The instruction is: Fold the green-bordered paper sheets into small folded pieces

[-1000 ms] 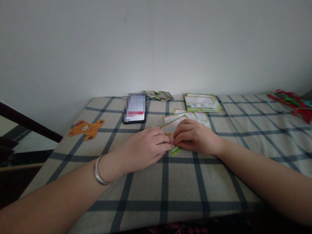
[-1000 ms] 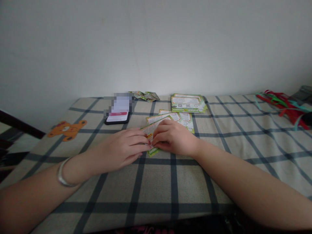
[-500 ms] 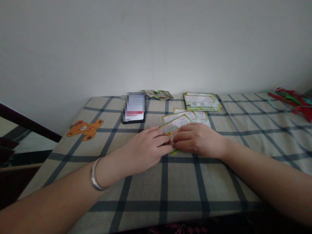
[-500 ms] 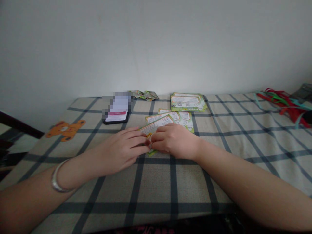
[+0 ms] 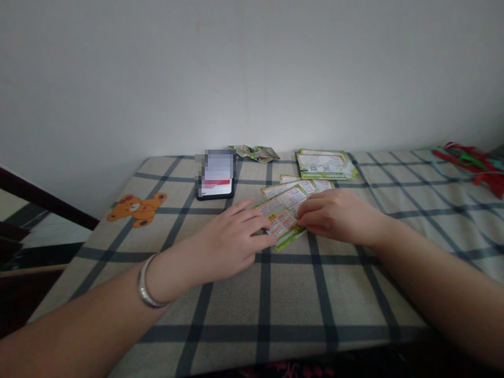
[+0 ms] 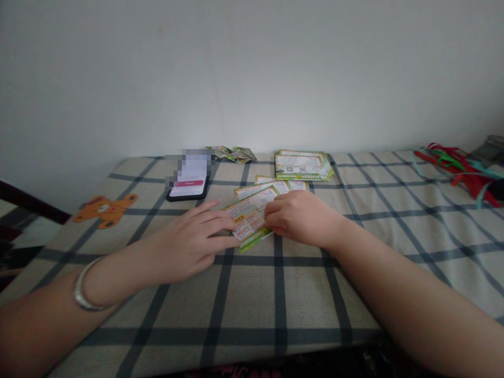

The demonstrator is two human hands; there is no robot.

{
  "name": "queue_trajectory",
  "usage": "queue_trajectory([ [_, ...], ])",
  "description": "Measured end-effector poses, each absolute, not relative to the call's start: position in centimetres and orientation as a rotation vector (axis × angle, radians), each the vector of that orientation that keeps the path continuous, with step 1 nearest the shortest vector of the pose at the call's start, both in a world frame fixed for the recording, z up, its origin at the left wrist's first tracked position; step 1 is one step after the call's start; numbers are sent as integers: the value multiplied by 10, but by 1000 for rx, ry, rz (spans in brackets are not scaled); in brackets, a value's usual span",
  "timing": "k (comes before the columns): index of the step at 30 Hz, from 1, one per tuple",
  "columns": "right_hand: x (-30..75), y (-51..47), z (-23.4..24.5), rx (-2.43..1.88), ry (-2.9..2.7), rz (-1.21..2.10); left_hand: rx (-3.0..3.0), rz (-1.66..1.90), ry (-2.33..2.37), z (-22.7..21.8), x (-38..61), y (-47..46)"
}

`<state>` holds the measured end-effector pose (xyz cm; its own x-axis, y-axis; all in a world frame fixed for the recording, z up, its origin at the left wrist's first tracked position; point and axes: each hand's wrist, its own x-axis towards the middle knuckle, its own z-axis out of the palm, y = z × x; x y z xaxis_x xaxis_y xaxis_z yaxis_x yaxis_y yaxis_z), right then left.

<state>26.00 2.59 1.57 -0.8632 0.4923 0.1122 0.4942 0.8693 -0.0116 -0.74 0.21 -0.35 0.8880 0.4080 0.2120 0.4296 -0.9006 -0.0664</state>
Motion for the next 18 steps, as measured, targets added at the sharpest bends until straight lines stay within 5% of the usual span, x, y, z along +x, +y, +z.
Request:
queue_trajectory([
  [18, 260, 31, 8, -985, -2760, 88, -3056, -522, -637, -7, -14, 11],
])
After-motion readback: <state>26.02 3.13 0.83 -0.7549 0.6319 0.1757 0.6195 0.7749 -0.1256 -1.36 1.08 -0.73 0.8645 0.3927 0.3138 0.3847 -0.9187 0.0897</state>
